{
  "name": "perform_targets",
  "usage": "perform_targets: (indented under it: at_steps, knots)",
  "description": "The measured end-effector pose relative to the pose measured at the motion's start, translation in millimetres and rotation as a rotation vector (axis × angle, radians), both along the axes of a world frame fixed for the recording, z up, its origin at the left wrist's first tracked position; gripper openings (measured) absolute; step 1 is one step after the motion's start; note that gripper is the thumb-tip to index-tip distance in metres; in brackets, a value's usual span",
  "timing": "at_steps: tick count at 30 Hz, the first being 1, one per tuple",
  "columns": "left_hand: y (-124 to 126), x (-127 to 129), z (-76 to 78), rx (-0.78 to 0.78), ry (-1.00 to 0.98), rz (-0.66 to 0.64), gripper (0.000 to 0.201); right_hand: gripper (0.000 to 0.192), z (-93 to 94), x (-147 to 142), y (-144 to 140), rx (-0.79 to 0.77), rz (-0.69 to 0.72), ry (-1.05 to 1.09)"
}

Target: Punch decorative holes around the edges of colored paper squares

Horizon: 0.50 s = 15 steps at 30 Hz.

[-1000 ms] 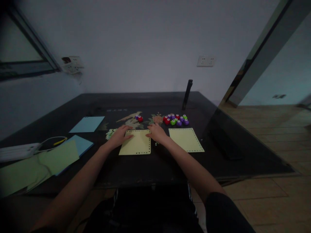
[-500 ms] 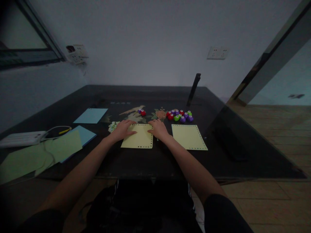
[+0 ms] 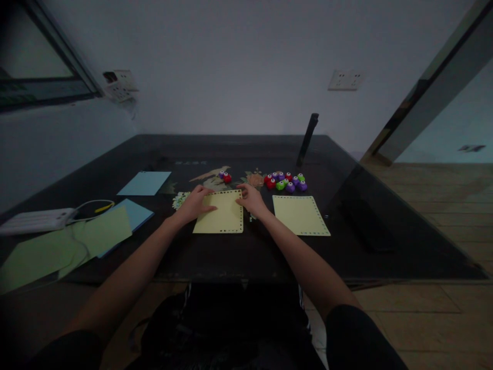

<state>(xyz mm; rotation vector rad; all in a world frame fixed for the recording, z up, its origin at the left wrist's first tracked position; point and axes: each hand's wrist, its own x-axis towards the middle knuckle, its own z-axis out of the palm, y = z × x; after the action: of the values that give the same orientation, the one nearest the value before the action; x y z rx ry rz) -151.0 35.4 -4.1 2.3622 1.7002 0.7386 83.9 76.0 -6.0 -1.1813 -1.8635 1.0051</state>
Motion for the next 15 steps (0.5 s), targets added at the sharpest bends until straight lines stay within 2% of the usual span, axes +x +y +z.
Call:
perform_targets:
  at_steps: [3, 7, 10, 13, 15]
  knots:
    - [0.1, 1.1, 0.9, -0.002, -0.034, 0.013, 0.047, 0.046, -0.3, 0.3, -0.6, -0.066, 0.025, 0.010]
    - [0.4, 4.1, 6.6, -0.010, -0.153, 0.024, 0.047, 0.021, 2.0, 2.1, -0.9, -0.076, 0.051, 0.000]
    - [2.1, 5.9, 10.3, -0.082, -0.405, 0.094, 0.053, 0.010, 4.9, 5.5, 0.8, -0.088, 0.071, 0.067]
    - [3.5, 6.9, 11.6, -0.208, -0.736, 0.156, 0.052, 0.012, 8.7, 10.2, 3.3, -0.141, 0.072, 0.197]
    - [3.1, 7.1, 11.9, -0.286, -0.880, 0.153, 0.049, 0.019, 11.7, 13.4, 5.0, -0.175, 0.052, 0.280]
